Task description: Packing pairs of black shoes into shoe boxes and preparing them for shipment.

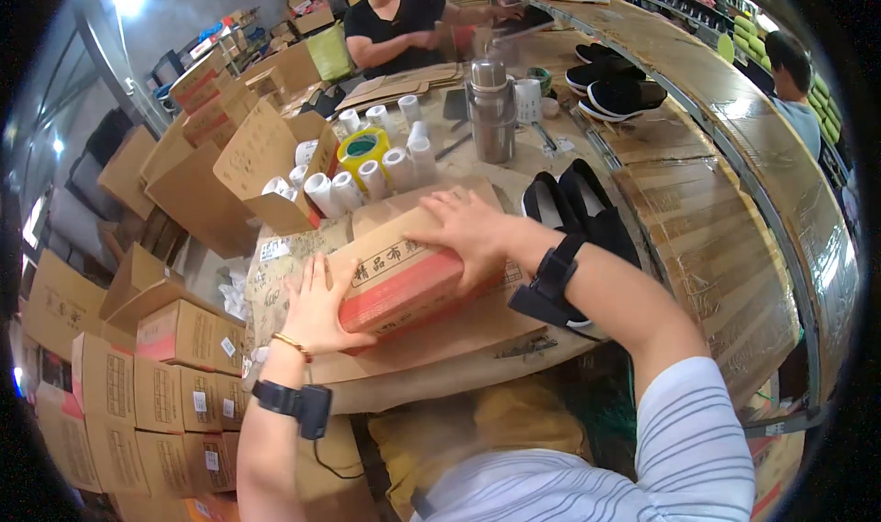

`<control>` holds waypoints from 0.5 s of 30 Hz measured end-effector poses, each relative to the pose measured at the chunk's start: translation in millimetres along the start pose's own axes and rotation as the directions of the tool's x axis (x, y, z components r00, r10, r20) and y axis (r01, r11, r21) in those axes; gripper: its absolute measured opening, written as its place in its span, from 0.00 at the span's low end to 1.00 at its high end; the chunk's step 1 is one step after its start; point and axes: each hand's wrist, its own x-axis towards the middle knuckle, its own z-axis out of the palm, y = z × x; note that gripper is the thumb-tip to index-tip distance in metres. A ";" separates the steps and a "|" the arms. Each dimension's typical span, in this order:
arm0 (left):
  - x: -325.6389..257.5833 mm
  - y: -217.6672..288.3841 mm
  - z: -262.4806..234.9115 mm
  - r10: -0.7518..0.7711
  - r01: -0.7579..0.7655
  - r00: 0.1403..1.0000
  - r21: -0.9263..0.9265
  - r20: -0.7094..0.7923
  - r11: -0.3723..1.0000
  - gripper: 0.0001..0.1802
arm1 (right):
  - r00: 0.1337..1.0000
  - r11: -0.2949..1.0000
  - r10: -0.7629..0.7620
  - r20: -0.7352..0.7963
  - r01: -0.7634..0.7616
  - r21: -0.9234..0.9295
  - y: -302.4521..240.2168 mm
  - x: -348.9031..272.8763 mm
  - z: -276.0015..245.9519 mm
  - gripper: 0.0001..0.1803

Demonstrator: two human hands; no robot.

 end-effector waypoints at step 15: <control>-18.0 0.6 43.9 -0.116 -0.094 0.814 -0.326 -0.570 0.941 0.53 | 0.641 0.498 0.431 -0.635 0.418 0.760 23.4 1.1 70.4 0.31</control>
